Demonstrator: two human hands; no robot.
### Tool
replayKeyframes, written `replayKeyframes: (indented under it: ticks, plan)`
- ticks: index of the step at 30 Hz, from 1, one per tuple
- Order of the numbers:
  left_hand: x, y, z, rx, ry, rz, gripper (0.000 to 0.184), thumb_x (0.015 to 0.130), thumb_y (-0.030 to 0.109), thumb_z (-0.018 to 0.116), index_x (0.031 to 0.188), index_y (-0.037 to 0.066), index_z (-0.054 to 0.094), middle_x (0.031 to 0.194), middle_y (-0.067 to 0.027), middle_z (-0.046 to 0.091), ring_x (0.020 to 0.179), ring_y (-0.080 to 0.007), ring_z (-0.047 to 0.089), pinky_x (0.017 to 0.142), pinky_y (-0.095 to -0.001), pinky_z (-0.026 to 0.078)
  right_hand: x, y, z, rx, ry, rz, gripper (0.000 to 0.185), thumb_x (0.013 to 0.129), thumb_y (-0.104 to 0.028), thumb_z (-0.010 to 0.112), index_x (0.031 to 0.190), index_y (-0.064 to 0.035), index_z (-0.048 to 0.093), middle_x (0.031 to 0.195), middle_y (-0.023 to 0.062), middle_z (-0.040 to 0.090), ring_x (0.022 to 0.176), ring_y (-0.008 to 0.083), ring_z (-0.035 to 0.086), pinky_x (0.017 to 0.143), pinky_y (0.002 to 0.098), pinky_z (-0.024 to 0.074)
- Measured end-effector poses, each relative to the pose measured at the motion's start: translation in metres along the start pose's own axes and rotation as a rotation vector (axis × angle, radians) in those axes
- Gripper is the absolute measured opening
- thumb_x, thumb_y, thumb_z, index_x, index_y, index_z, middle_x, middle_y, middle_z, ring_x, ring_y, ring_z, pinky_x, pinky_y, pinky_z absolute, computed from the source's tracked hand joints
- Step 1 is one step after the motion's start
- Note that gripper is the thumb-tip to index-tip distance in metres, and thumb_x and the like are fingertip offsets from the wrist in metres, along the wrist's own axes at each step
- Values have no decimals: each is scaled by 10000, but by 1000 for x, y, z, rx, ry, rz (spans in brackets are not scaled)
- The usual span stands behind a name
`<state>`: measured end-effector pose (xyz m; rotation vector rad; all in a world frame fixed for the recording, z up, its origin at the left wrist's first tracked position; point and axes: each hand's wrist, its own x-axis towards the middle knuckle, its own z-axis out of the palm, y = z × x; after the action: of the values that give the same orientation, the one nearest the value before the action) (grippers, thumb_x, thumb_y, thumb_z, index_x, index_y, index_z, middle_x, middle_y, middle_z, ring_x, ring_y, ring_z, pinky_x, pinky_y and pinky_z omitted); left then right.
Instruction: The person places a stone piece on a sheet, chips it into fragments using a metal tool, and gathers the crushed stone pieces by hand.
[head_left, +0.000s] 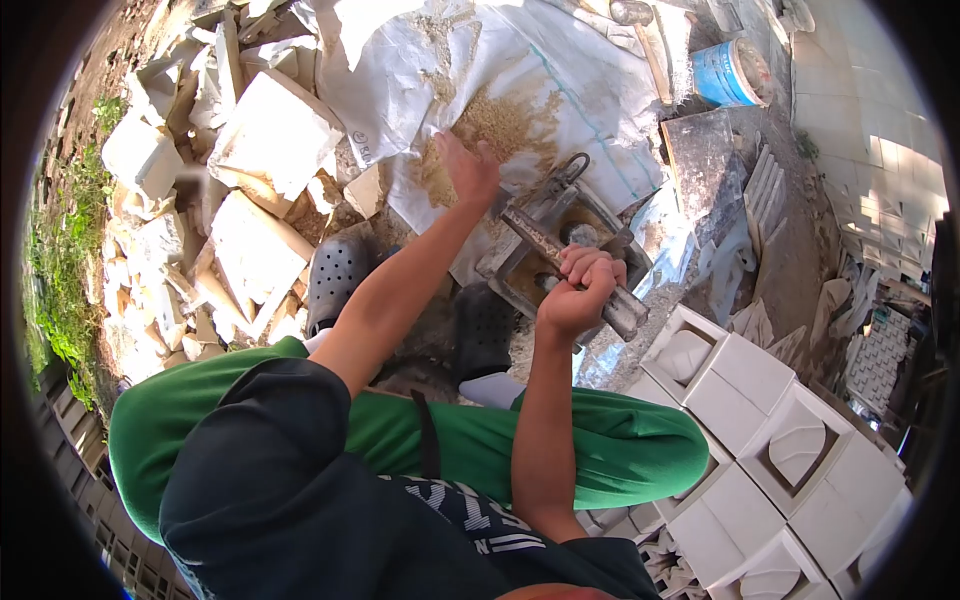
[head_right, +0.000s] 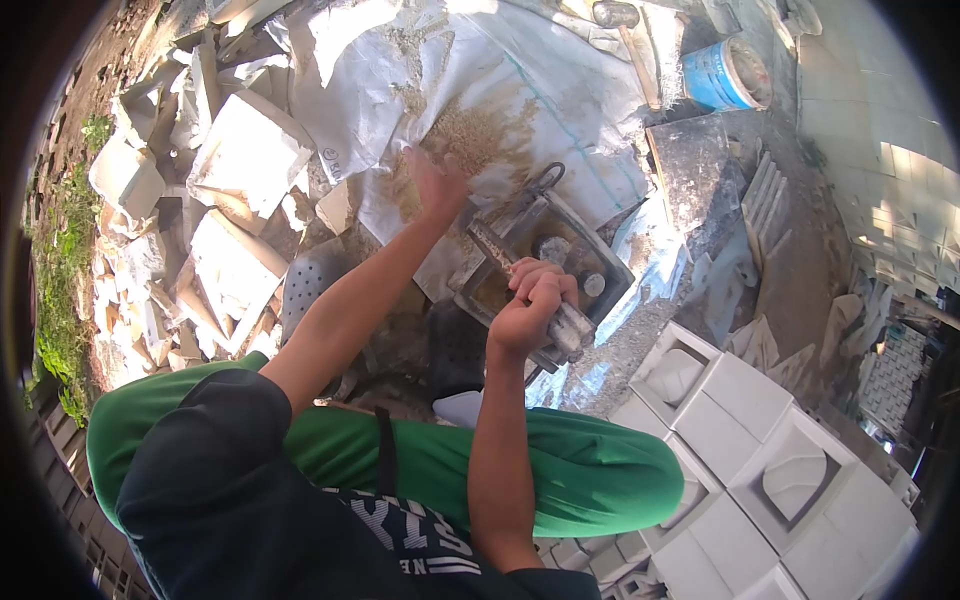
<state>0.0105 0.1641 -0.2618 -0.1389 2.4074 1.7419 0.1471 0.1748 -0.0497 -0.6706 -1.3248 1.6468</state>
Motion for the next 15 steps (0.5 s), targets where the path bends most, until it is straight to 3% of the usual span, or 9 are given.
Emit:
replayKeyframes:
  ticks: [2, 6, 8, 12, 14, 15]
  plan:
    - [-17, -1, -10, 456, 71, -328, 937, 833, 406, 549, 1393, -128, 21, 1471, -315, 25, 1395, -389, -8, 1136, -413, 41, 1, 4, -6, 4, 36, -3, 187, 812, -67, 376, 666, -119, 270, 537, 27, 333, 518, 147, 348, 670, 356, 427]
    - [-11, -10, 3, 475, -42, -398, 1028, 791, 451, 580, 1387, -130, -24, 1466, -325, -14, 1389, -408, -33, 1132, -443, 45, -2, 3, -10, 13, 47, 26, 182, 804, -62, 376, 665, -117, 272, 537, 27, 335, 523, 147, 355, 677, 358, 431]
    - [7, 6, 16, 241, -70, -457, 967, 812, 417, 561, 1385, -141, 16, 1466, -326, -4, 1388, -413, -16, 1133, -435, 53, -4, 1, -4, 7, -3, -7, 185, 808, -64, 375, 665, -118, 270, 543, 27, 340, 532, 148, 362, 683, 360, 428]
    - [18, 21, 8, -69, -114, -424, 915, 824, 393, 548, 1388, -135, 59, 1464, -331, 2, 1386, -419, -8, 1133, -430, 56, -5, 5, 0, 87, -28, -33, 183, 807, -41, 412, 636, -72, 353, 554, 34, 386, 545, 147, 403, 660, 350, 449]
    - [14, 16, -11, -230, -349, -111, 893, 823, 380, 559, 1393, -123, 90, 1460, -338, 7, 1383, -427, 2, 1132, -433, 63, -6, 6, 4, 39, -43, -38, 177, 811, -25, 406, 646, -68, 361, 562, 34, 400, 554, 148, 416, 678, 356, 456]
    - [12, 8, -8, -231, -351, -109, 893, 823, 380, 559, 1393, -123, 90, 1460, -338, 7, 1383, -427, 2, 1132, -433, 63, -6, 6, 4, 38, -42, -41, 177, 811, -25, 406, 646, -68, 361, 562, 34, 400, 554, 148, 416, 678, 356, 456]
